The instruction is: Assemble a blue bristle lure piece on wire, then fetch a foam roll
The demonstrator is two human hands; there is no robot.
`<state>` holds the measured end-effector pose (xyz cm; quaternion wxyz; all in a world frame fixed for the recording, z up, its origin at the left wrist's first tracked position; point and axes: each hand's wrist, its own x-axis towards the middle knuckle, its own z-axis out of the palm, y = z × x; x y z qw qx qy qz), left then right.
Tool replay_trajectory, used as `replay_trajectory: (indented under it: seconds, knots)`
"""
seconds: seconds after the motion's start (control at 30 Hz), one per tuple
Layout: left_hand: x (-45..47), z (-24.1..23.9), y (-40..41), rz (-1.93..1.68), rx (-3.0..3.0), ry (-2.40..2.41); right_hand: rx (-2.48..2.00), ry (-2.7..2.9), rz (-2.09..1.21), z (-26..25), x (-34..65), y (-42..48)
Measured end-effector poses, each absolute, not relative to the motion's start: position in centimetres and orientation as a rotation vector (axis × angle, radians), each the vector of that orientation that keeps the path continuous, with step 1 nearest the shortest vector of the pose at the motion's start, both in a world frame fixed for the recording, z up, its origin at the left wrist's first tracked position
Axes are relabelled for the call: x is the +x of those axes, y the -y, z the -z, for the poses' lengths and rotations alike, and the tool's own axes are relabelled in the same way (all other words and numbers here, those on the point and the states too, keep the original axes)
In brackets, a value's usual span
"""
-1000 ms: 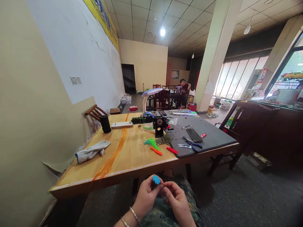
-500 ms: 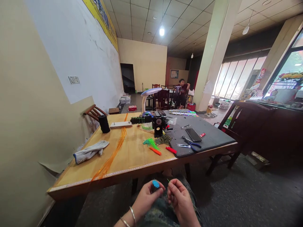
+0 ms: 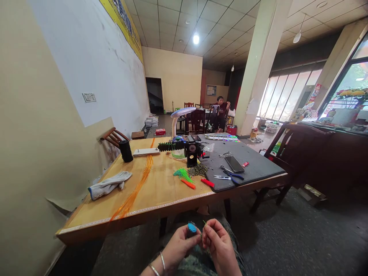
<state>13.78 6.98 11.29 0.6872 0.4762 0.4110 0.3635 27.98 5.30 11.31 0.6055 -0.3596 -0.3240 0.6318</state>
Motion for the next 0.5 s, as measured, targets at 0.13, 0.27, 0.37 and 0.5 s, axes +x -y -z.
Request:
replay_trajectory:
  seconds: [0.13,0.27,0.37,0.5]
  knots:
    - [13.4,-11.1,-7.2,-0.903,1.102,-0.943,-0.958,0.927,-1.276,-10.1,28.5,-5.2]
    - [13.1,-11.4,-7.4,-0.997,1.219,-0.935,-1.085,1.111,-1.157,-9.1,28.4,-4.7]
    - [13.1,-11.5,-7.4,-1.013,1.271,-0.931,-1.164,1.188,-1.084,-8.9,28.0,-4.3]
    - [13.0,-11.6,-7.4,-1.023,1.289,-0.925,-1.198,1.233,-1.049,-9.3,27.8,-4.3]
